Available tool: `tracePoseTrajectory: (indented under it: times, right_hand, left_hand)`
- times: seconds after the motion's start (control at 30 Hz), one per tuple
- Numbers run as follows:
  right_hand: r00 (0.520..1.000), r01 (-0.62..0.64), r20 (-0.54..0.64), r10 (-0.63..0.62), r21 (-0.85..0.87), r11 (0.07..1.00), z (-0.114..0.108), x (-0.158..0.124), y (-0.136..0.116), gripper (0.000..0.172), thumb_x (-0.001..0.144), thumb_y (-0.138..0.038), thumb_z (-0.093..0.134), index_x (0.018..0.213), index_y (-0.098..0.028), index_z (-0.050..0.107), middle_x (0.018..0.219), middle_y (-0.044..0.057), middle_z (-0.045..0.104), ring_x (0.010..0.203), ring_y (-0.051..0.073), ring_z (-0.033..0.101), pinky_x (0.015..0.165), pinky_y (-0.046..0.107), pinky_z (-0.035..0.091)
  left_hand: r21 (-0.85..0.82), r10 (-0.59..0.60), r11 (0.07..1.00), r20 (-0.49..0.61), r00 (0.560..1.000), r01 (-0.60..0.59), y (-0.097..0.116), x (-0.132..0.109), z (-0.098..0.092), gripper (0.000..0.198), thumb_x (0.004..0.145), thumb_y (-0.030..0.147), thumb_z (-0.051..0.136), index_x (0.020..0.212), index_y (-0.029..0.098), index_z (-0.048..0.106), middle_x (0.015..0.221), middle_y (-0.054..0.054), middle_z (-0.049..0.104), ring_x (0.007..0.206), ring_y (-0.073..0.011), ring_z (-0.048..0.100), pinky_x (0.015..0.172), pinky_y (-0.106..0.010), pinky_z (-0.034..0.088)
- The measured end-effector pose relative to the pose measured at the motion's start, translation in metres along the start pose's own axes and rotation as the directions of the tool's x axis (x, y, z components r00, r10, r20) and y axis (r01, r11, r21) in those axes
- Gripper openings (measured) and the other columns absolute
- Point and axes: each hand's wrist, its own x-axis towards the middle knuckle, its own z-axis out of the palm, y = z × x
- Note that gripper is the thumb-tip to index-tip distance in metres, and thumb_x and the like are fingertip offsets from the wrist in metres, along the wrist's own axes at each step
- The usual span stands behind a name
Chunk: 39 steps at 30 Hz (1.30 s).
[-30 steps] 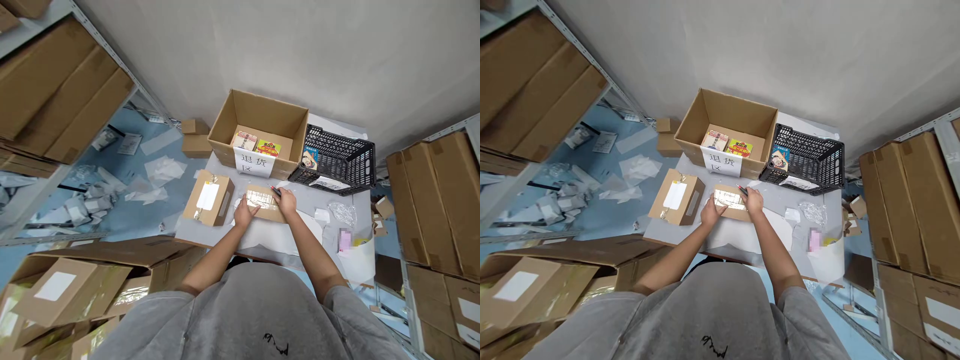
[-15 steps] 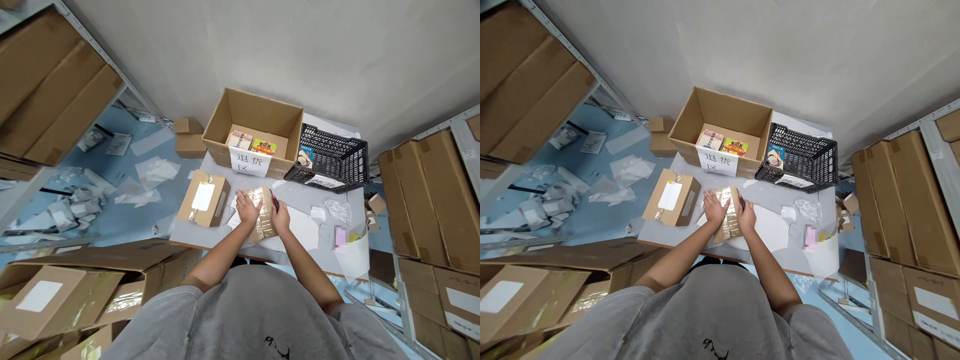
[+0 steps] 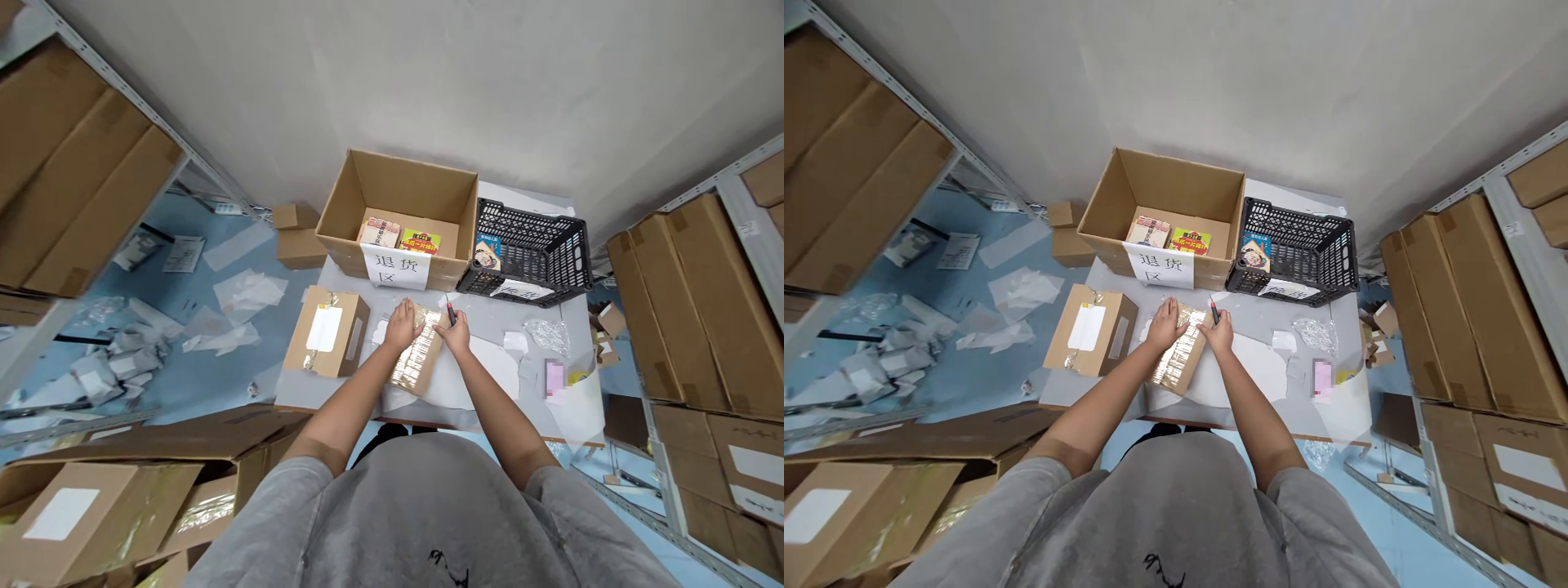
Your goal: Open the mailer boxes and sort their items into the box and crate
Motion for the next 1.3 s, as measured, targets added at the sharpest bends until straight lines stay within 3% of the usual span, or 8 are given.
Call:
tracePoseTrajectory:
  times: [0.17, 0.43, 0.67, 0.73, 0.83, 0.97, 1.17, 1.3]
  right_hand:
    - [0.994, -0.090, 0.067, 0.091, -0.020, 0.996, -0.013, -0.011, 0.009, 0.057, 0.072, -0.050, 0.085, 0.120, -0.025, 0.067, 0.112, 0.003, 0.073, 0.100, 0.025, 0.069, 0.087, 0.032, 0.053]
    - [0.941, -0.300, 0.152, 0.302, -0.033, 0.953, -0.007, 0.001, 0.004, 0.047, 0.066, -0.046, 0.089, 0.101, -0.024, 0.067, 0.091, -0.001, 0.072, 0.081, 0.021, 0.067, 0.070, 0.027, 0.048]
    - [0.973, -0.206, 0.087, 0.214, -0.092, 0.974, -0.020, -0.020, -0.009, 0.037, 0.085, -0.044, 0.078, 0.111, -0.024, 0.062, 0.110, 0.008, 0.074, 0.098, 0.025, 0.072, 0.079, 0.030, 0.055]
    - [0.979, -0.169, 0.107, 0.174, -0.050, 0.984, -0.028, -0.031, -0.012, 0.030, 0.100, -0.041, 0.061, 0.124, -0.024, 0.059, 0.102, 0.006, 0.075, 0.086, 0.023, 0.073, 0.075, 0.030, 0.057]
    - [0.937, -0.207, 0.297, 0.186, 0.040, 0.978, -0.036, -0.047, -0.018, 0.029, 0.110, -0.041, 0.044, 0.132, -0.025, 0.056, 0.072, -0.002, 0.068, 0.057, 0.021, 0.067, 0.059, 0.029, 0.055]
    - [0.872, -0.250, 0.427, 0.238, -0.029, 0.968, -0.037, -0.048, -0.034, 0.027, 0.112, -0.042, 0.049, 0.126, -0.023, 0.063, 0.059, -0.003, 0.062, 0.045, 0.021, 0.064, 0.052, 0.029, 0.053]
    - [0.868, -0.177, 0.417, 0.268, -0.244, 0.953, -0.039, -0.036, -0.048, 0.031, 0.113, -0.043, 0.051, 0.129, -0.023, 0.067, 0.078, 0.004, 0.073, 0.042, 0.018, 0.061, 0.052, 0.030, 0.053]
    - [0.854, -0.187, 0.434, 0.286, -0.256, 0.948, -0.039, -0.041, -0.037, 0.033, 0.112, -0.047, 0.051, 0.130, -0.025, 0.067, 0.072, 0.001, 0.070, 0.044, 0.018, 0.061, 0.055, 0.030, 0.053]
  left_hand:
    - [0.026, 0.222, 0.974, 0.102, 0.970, -0.225, -0.004, 0.004, -0.007, 0.094, 0.102, 0.056, 0.063, 0.172, 0.004, 0.030, 0.173, -0.028, 0.041, 0.156, -0.0393, 0.046, 0.128, -0.049, 0.037]
    - [0.140, -0.099, 0.984, -0.061, 0.993, 0.106, 0.025, -0.026, 0.009, 0.083, 0.108, 0.052, 0.052, 0.172, 0.001, 0.032, 0.165, -0.032, 0.050, 0.149, -0.0427, 0.050, 0.125, -0.054, 0.038]
    - [0.221, -0.038, 0.975, 0.033, 0.999, 0.029, 0.032, -0.018, 0.002, 0.072, 0.113, 0.045, 0.042, 0.169, 0.000, 0.039, 0.169, -0.032, 0.045, 0.151, -0.0421, 0.049, 0.125, -0.054, 0.038]
    - [0.239, -0.027, 0.971, 0.054, 0.998, 0.013, 0.030, -0.017, -0.002, 0.072, 0.113, 0.046, 0.040, 0.169, 0.001, 0.040, 0.167, -0.032, 0.048, 0.147, -0.0414, 0.053, 0.123, -0.053, 0.041]
    - [0.258, -0.031, 0.966, 0.066, 0.997, 0.013, 0.029, -0.017, -0.004, 0.072, 0.114, 0.047, 0.039, 0.169, 0.002, 0.041, 0.166, -0.031, 0.050, 0.142, -0.0408, 0.056, 0.120, -0.051, 0.043]
    - [0.251, -0.028, 0.968, 0.074, 0.997, 0.009, 0.033, -0.019, -0.003, 0.071, 0.114, 0.047, 0.038, 0.170, 0.004, 0.041, 0.166, -0.030, 0.050, 0.143, -0.0399, 0.055, 0.122, -0.051, 0.042]
    - [0.230, -0.020, 0.973, 0.092, 0.996, -0.001, 0.036, -0.019, -0.001, 0.072, 0.114, 0.048, 0.036, 0.170, 0.002, 0.041, 0.166, -0.032, 0.050, 0.145, -0.0404, 0.054, 0.123, -0.051, 0.040]
    - [0.219, 0.002, 0.975, 0.088, 0.996, -0.021, 0.036, -0.019, 0.001, 0.070, 0.114, 0.046, 0.034, 0.168, 0.002, 0.043, 0.164, -0.031, 0.052, 0.143, -0.0407, 0.056, 0.121, -0.053, 0.042]
